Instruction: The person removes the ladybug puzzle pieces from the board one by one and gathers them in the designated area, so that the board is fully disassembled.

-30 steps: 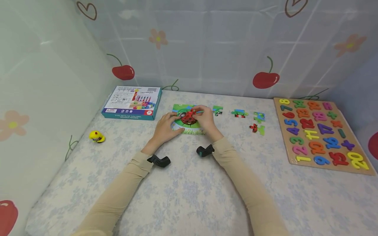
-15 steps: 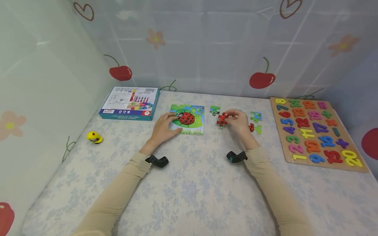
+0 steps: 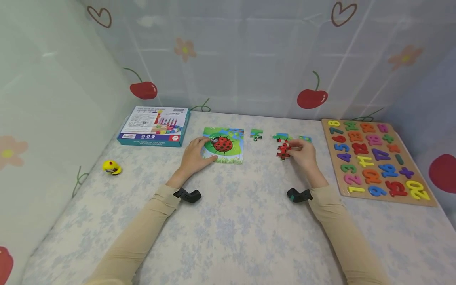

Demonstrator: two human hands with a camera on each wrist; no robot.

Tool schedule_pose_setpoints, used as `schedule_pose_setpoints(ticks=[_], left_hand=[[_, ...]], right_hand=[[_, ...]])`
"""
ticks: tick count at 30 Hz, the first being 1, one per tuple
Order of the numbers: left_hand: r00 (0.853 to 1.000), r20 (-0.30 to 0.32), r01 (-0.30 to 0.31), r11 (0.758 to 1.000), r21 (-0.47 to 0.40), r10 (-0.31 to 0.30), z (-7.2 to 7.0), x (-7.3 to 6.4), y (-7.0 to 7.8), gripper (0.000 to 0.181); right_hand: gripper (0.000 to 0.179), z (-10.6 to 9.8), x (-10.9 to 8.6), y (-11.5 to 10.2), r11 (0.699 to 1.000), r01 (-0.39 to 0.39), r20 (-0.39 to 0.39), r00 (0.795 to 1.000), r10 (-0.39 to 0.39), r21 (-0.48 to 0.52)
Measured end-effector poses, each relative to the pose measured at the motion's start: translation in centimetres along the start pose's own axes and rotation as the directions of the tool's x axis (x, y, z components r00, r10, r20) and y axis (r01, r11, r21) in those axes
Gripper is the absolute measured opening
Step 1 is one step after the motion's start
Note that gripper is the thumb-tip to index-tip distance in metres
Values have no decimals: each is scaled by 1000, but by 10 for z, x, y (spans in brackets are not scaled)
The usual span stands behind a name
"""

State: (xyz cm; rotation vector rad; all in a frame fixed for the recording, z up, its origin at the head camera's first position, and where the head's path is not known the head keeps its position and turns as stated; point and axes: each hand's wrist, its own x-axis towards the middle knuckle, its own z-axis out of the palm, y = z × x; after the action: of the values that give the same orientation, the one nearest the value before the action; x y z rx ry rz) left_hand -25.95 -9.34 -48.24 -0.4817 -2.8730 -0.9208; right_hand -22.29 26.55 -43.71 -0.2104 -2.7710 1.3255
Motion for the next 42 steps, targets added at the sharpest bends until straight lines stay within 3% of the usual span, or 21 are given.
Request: schedule_pose_setpoints(ticks=[8,13,16,21,27,34,42], left_hand=[[998,-21,60,997,40,-59,0,2,0,86],[994,2,111,988,106,-111,0,1,1,99],[991,20,127,984,121,-131,-1,0,2,101],[991,13,134,985,110,-136,-1,0,2,101],[992,-7,128,985,114,-128,-3,0,2,101],[992,-40,123,986,112,-119,-1,0,-1,99],[993,-39,117,988,101,-114,-2,0,1,98]], right_hand=[[33,10,-1,-17,1000,-16,1,1000,16,-15],[33,44,0,-46,998,49,123,991,-54,40],[31,73,3,-67,990,115,190,973,-128,81],[34,117,12,-97,968,212,287,927,-242,132],[49,151,21,-110,969,221,372,895,-248,114],[45,164,22,-116,956,287,317,903,-290,55],[42,166,25,-123,976,170,315,927,-206,137]])
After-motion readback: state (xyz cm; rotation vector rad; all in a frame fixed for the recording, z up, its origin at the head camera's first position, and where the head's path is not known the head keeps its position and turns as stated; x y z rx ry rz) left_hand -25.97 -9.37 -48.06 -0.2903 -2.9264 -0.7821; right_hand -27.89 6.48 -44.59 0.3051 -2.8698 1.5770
